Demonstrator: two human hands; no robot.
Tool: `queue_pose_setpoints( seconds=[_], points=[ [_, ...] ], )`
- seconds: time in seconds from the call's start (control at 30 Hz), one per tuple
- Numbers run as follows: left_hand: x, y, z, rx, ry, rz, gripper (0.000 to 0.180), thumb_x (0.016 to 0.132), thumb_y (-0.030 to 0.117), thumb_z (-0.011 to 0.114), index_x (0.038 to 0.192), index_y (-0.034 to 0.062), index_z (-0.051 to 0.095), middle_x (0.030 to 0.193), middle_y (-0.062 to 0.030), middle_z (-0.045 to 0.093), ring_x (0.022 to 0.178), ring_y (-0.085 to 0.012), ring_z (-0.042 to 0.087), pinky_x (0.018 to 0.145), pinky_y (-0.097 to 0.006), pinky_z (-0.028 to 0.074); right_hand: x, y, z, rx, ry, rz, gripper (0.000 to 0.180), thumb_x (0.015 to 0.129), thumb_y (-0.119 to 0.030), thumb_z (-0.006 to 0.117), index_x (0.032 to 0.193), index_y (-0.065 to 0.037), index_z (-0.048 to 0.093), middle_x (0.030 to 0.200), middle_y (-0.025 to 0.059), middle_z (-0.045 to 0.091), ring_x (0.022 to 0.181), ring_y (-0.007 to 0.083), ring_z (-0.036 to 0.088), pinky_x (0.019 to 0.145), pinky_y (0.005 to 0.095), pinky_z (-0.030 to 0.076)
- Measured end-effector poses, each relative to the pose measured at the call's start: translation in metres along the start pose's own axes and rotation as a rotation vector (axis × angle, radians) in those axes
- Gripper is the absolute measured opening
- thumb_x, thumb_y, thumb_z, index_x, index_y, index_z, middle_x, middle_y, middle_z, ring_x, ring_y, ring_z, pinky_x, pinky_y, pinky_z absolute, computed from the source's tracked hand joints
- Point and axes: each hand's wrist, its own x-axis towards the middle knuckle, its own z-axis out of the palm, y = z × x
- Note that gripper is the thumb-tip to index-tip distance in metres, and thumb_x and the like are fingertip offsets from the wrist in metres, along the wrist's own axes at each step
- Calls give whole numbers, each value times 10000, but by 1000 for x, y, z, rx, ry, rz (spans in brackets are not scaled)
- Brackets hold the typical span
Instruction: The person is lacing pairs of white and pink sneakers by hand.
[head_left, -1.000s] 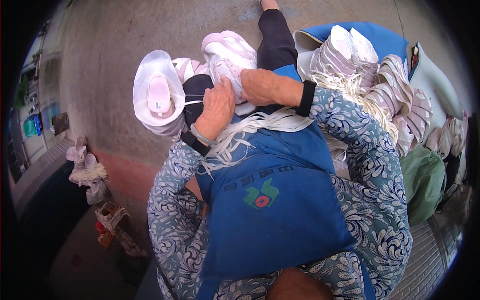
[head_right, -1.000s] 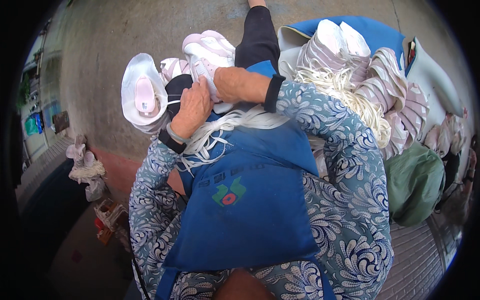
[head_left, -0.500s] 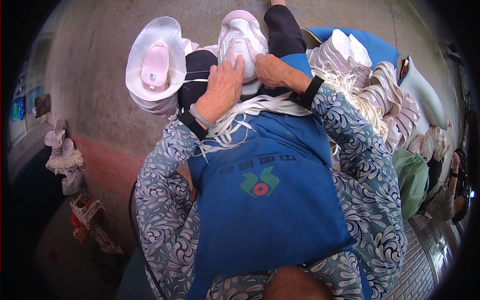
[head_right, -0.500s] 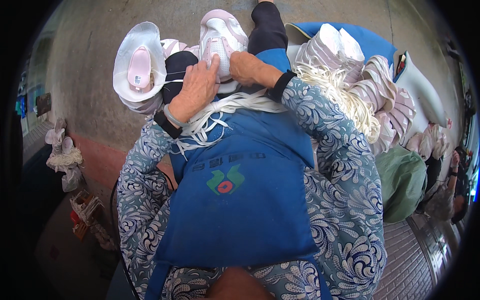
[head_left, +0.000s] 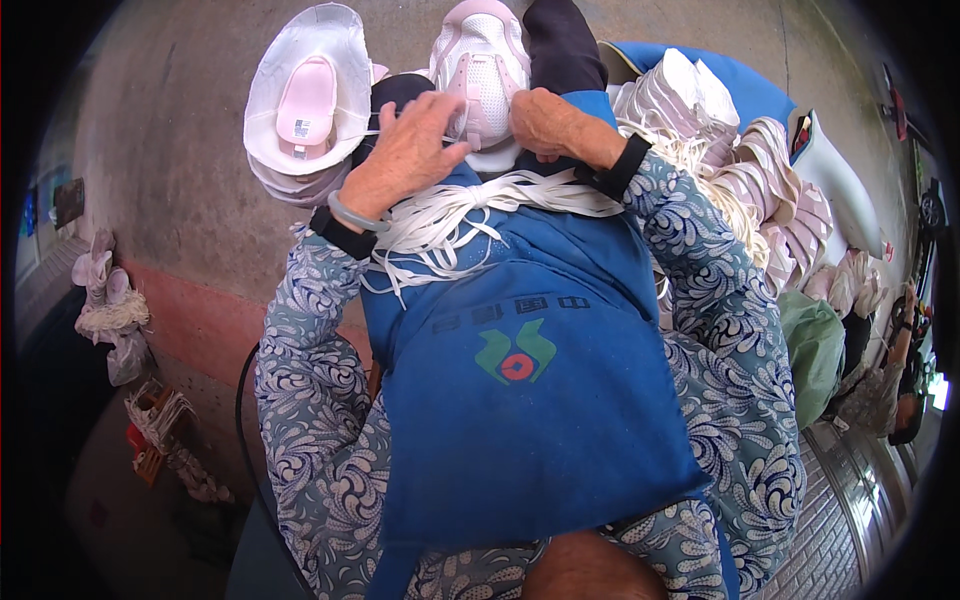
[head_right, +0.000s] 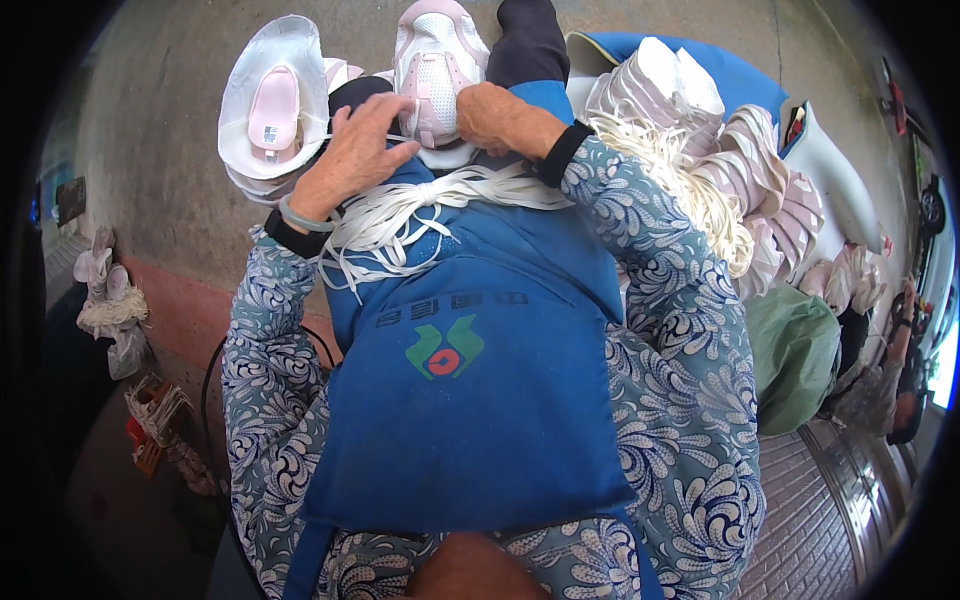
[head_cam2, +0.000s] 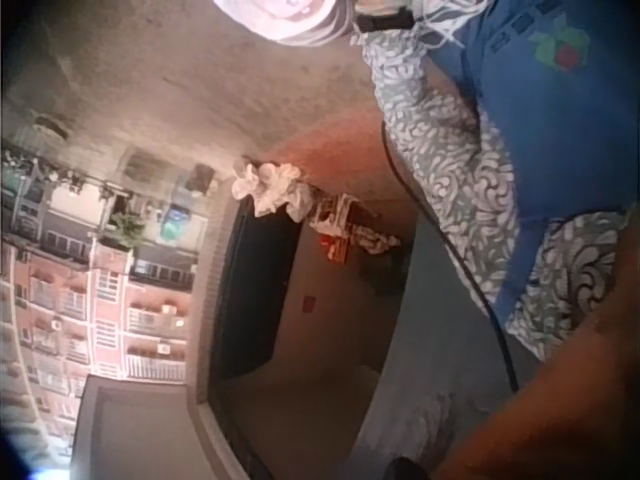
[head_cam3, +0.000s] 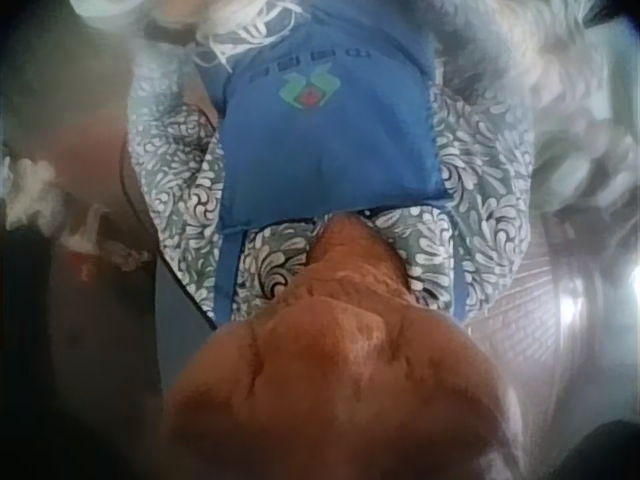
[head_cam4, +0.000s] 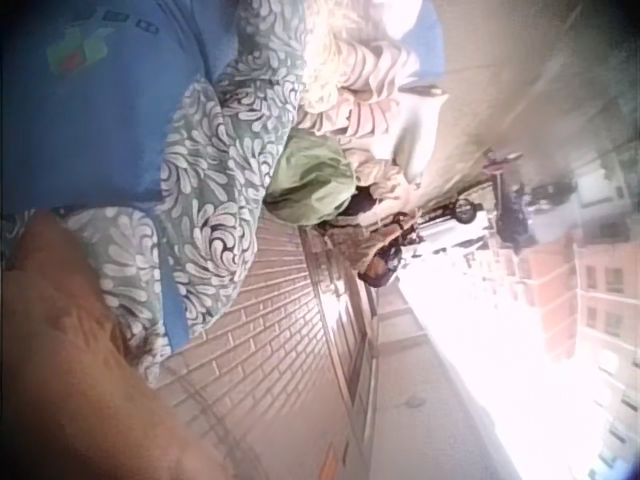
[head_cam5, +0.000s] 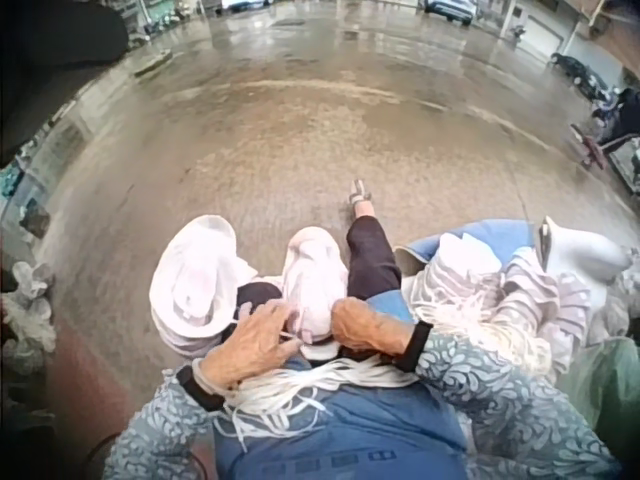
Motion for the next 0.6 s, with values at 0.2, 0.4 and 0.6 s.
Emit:
queue_pose_setpoints(
  seconds=[0.2,0.4,0.6],
  points=[
    [-7,-27,-6,-78,216,54,238,765,148,621,970,46,555,931,-100,591,887,-275,559,798,-360,420,-46,12,-11,341,478,56,117,758,-101,541,790,-36,633,718,168,611,693,340,610,640,408,485],
    [-15,17,-18,-348,-44,31,95,799,118,579,832,29,590,830,-107,597,832,-263,573,745,-344,447,-92,-7,4,233,354,-63,81,755,-108,576,781,-52,629,806,131,559,720,310,595,646,394,487],
    [-28,30,-1,-275,-106,146,252,809,150,581,1003,-10,568,923,-159,606,849,-297,579,766,-361,455,-88,-20,6,86,313,-11,112,785,-130,594,825,-25,595,834,126,510,686,297,579,617,389,479]
  ],
)
